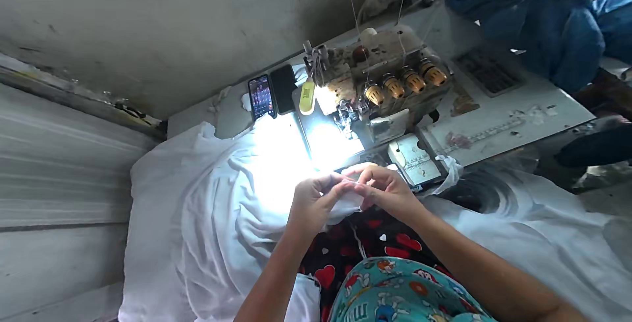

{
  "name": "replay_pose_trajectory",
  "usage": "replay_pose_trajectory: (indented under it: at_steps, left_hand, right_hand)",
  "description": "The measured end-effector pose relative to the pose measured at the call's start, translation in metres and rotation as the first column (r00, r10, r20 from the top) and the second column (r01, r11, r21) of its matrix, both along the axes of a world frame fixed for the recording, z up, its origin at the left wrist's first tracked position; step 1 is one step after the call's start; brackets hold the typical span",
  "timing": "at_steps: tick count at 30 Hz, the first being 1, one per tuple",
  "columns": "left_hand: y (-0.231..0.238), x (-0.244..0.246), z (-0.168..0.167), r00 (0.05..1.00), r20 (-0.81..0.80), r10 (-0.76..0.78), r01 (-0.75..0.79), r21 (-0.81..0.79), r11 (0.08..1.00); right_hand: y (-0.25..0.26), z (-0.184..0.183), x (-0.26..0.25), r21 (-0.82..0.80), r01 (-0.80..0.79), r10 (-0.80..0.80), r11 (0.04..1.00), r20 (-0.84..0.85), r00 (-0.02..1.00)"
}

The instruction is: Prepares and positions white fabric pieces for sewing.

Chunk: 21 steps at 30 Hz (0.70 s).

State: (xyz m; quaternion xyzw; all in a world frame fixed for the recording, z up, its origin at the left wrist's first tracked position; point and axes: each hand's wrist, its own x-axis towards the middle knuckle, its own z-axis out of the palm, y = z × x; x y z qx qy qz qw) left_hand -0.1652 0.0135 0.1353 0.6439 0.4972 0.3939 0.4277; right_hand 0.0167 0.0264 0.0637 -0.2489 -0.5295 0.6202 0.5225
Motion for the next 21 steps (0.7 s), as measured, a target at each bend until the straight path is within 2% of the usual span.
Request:
replay_pose_trajectory:
  at_steps: [2,4,8,11,21]
  left_hand:
    - [0.0016,-0.0035,-0.0034,1.0,0.005,0.03,-0.03,0.046,0.998]
    - [0.0024,-0.0051,-0.0061,0.998,0.03,0.056,-0.057,0.043,0.997]
    - [0.0008,-0.0052,-0.0037,0.997,0.061,0.055,-0.053,-0.038,0.998]
    - [-0.0001,-0.0046,-0.0031,0.994,0.083,0.073,-0.071,-0.03,0.997]
    - [0.0026,-0.0029,-0.0083,0.973,0.186,0.136,-0.135,-0.016,0.991]
  right_hand:
    - [-0.001,-0.0003,0.0003,0.012,-0.039,0.04,0.999,-0.067,0.997]
    - [-0.0008,-0.0021,-0.0004,0.049,-0.007,0.012,0.999,-0.09,0.996]
    - [-0.0009,-0.0005,0.0,0.036,0.063,-0.059,0.997,-0.085,0.995]
    - [-0.0025,0.0023,-0.0013,0.007,0.11,-0.108,0.994,-0.098,0.989]
    - [-0.0048,0.0038,-0.0085,0.103,0.282,-0.277,0.954,-0.054,0.959]
